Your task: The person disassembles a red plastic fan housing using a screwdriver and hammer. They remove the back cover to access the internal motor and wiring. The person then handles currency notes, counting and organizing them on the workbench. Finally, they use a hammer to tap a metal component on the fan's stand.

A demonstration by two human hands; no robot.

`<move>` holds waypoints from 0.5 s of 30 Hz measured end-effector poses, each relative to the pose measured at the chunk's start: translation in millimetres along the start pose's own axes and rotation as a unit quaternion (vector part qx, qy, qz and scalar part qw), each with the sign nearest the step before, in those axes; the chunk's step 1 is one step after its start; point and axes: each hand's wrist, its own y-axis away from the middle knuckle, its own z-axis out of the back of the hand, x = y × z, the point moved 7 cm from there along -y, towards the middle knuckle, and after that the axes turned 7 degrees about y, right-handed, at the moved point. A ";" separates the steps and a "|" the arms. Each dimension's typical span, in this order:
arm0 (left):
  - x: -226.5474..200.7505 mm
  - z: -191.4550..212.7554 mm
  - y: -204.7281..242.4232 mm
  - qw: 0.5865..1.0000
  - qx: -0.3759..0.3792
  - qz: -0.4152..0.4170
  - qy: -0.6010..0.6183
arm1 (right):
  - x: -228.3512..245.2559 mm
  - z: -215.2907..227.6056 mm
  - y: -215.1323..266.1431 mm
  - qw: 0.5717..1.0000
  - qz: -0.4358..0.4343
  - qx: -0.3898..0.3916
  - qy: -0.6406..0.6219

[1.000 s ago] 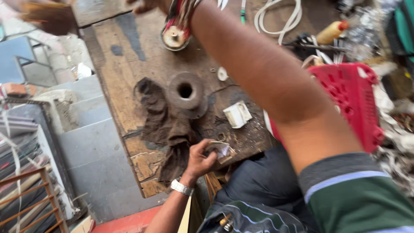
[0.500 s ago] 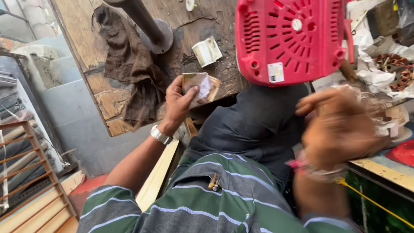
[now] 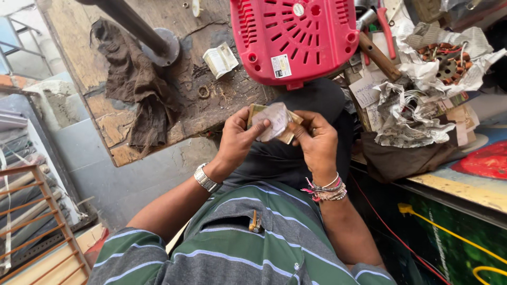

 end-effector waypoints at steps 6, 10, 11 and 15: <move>-2.2 -0.4 -7.6 0.998 0.057 0.039 0.008 | 27.4 0.5 -1.3 0.988 0.104 0.024 0.109; -1.0 -6.2 -6.4 0.991 0.047 0.108 -0.066 | 10.6 -1.8 -9.5 0.997 0.024 0.001 0.067; -2.3 -6.6 -8.1 0.990 0.036 0.109 -0.087 | 8.5 -2.5 -10.4 0.999 0.024 -0.003 0.037; -9.2 -10.7 -13.9 0.986 0.022 0.073 -0.150 | 24.1 -0.3 -3.4 0.993 0.069 0.004 0.092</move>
